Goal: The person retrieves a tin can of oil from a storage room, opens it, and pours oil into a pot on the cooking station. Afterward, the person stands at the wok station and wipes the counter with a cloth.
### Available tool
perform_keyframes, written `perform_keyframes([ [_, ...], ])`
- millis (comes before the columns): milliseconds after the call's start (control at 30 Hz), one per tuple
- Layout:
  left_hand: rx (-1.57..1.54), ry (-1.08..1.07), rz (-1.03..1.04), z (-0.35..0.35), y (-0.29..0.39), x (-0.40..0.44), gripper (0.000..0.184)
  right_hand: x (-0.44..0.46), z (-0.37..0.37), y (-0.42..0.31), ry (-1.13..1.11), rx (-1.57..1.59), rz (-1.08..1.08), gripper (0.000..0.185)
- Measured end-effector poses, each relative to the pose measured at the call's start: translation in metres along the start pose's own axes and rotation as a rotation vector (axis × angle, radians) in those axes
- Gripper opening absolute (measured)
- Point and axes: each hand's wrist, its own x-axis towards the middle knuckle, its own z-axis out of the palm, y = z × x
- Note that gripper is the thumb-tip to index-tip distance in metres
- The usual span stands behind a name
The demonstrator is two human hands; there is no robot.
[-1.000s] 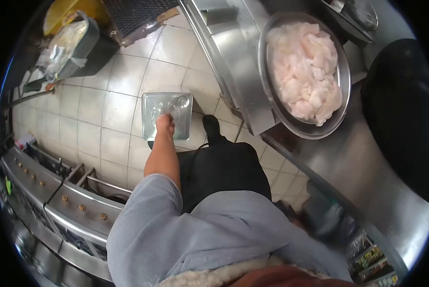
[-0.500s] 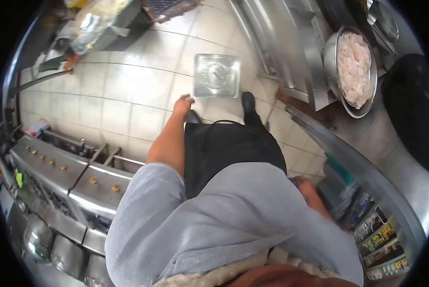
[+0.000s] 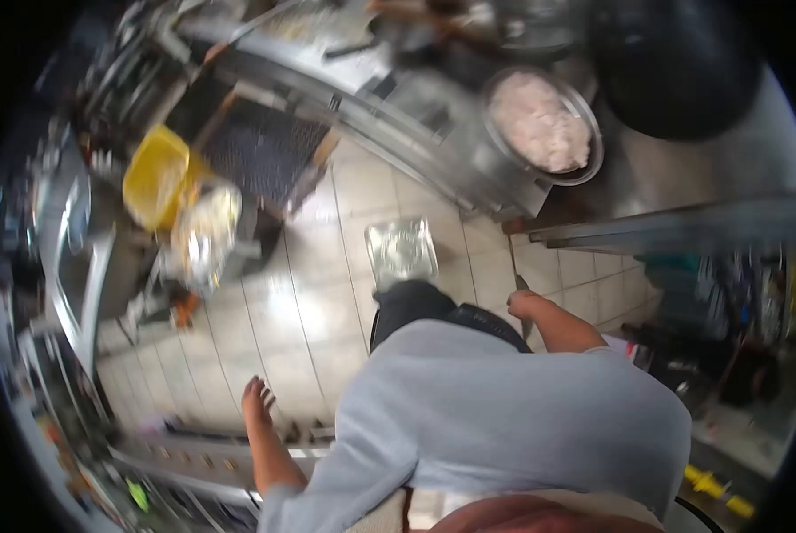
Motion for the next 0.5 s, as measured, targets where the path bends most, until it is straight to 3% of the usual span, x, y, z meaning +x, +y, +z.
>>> perform_keyframes([
  [67,-0.294,-0.336,0.304,0.045,0.134,-0.077,0.072,-0.003,-0.052,-0.037,0.134,0.059,-0.009,0.04],
  [133,-0.405,-0.754,0.652,0.066,0.237,-0.156,0.066,0.016,-0.088,-0.083,0.26,0.113,-0.092,0.037],
  [167,-0.349,-1.132,0.91,0.067,0.279,-0.182,0.067,0.001,-0.122,-0.113,0.338,0.149,-0.156,0.036],
  [200,-0.375,-1.367,1.142,0.073,0.314,-0.211,0.055,-0.022,-0.153,-0.142,0.322,0.259,-0.128,0.033],
  [233,-0.318,-1.69,1.196,0.082,0.354,-0.235,0.041,-0.026,-0.163,-0.163,0.533,0.308,-0.345,0.033],
  [267,-0.249,-2.023,1.227,0.094,0.392,-0.257,0.031,0.017,-0.156,-0.18,0.527,0.413,-0.289,0.04],
  [300,-0.176,-2.143,1.325,0.121,0.429,-0.293,0.021,-0.001,-0.168,-0.203,0.524,0.443,-0.297,0.043],
  [333,-0.104,-2.268,1.42,0.14,0.452,-0.319,0.03,-0.029,-0.182,-0.225,0.523,0.478,-0.302,0.046],
  [433,0.011,-2.382,1.616,0.131,0.476,-0.32,0.029,-0.06,-0.156,-0.261,0.616,0.597,-0.313,0.043],
  [467,-0.102,-2.437,1.644,0.137,0.482,-0.323,0.024,-0.069,-0.136,-0.268,0.667,0.649,-0.281,0.041],
  [500,-0.425,-2.384,1.608,0.143,0.475,-0.325,0.023,-0.074,-0.113,-0.275,0.708,0.696,-0.247,0.04],
])
